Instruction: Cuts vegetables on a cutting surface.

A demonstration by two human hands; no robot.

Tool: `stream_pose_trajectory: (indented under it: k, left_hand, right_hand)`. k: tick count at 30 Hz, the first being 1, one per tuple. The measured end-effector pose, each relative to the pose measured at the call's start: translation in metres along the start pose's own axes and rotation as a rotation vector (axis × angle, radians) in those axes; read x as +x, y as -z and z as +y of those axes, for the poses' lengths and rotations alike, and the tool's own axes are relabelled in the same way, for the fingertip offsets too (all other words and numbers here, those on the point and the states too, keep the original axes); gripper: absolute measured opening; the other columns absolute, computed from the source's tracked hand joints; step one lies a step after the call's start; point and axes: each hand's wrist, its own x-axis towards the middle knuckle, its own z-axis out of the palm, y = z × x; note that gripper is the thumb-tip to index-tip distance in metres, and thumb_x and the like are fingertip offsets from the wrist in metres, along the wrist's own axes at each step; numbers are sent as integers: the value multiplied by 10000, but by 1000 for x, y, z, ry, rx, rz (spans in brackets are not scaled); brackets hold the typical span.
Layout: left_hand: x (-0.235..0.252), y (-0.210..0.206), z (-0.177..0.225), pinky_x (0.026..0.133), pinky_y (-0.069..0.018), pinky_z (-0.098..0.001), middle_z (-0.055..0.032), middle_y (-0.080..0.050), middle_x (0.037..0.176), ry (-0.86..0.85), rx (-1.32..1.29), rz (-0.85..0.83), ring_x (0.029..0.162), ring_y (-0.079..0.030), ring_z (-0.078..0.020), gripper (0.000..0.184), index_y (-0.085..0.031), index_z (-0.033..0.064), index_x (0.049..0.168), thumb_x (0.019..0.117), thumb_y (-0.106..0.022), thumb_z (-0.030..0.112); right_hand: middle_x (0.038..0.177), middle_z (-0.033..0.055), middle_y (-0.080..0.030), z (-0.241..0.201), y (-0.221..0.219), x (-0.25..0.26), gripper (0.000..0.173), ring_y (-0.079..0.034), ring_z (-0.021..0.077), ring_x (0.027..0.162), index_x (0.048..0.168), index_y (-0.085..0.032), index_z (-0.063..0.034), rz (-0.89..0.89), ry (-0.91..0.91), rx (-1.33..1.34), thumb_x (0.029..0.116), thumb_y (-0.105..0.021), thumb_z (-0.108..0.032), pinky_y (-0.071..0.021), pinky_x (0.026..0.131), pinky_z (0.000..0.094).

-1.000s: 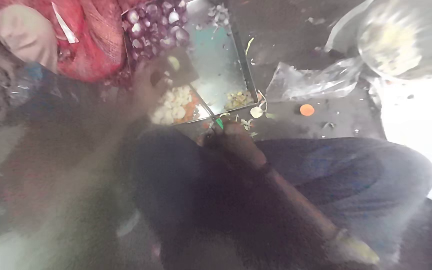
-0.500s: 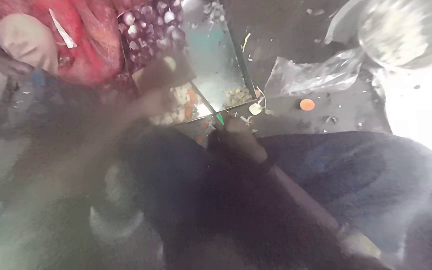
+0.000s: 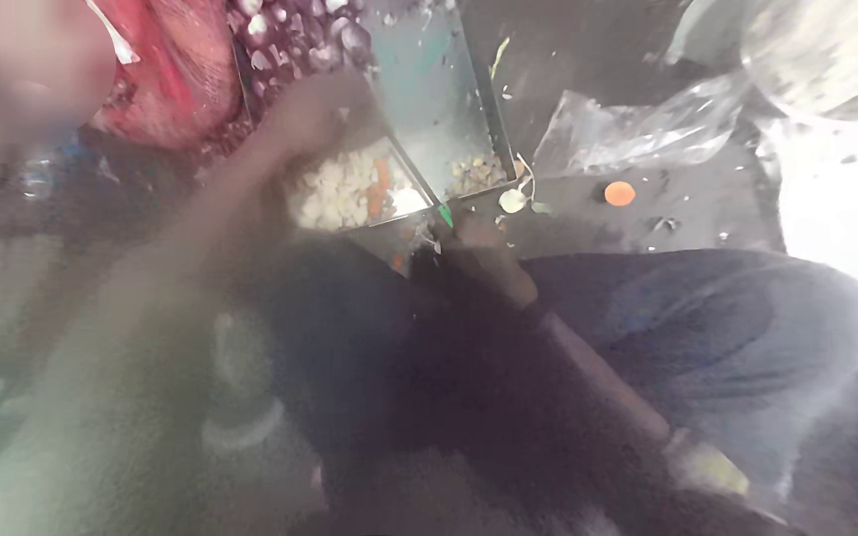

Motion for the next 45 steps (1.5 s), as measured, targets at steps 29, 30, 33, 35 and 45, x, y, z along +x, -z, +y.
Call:
stream_pose_trajectory:
  k: [29, 30, 33, 35, 45]
  left_hand:
    - [-53, -75, -44, 1102, -478, -499, -157, -573, 1448, 506, -405, 338, 1285, -593, -304, 492, -625, 177, 1419, 962, -709, 340]
    - [-51, -77, -44, 1109, -471, -516, -143, -608, 1417, 512, -396, 334, 1288, -599, -304, 439, -652, 176, 1387, 972, -695, 313]
    - [-48, -73, -34, 1031, -519, -539, -174, -704, 1228, 574, -408, 334, 1145, -676, -328, 314, -733, 89, 1239, 953, -707, 215]
    - [-48, -65, -28, 1050, -505, -548, -178, -704, 1227, 579, -388, 297, 1158, -668, -340, 298, -735, 76, 1228, 979, -683, 230]
    - [-50, -71, -29, 1047, -501, -572, -202, -715, 1197, 389, -273, 350, 1140, -679, -379, 230, -746, 24, 1142, 996, -640, 167]
  right_hand:
    - [865, 154, -696, -17, -20, 18, 415, -701, 332, 784, 1253, -611, -75, -111, 42, 151, 1089, -469, -429, -578, 714, 571]
    - [847, 144, -701, -21, -24, 22, 420, -704, 318, 749, 1264, -608, -85, -103, 58, 181, 1090, -457, -437, -586, 684, 560]
    - [820, 144, -665, -52, -28, 37, 412, -687, 308, 690, 1257, -573, -96, -136, 52, 234, 1102, -423, -447, -582, 612, 526]
    - [936, 171, -684, -80, -28, 62, 387, -706, 350, 867, 1247, -583, -64, -157, 58, 155, 1097, -434, -388, -578, 742, 566]
    - [1195, 217, -684, -141, -36, 121, 329, -672, 387, 1128, 1201, -678, -20, -168, 195, -168, 1043, -499, -246, -559, 866, 601]
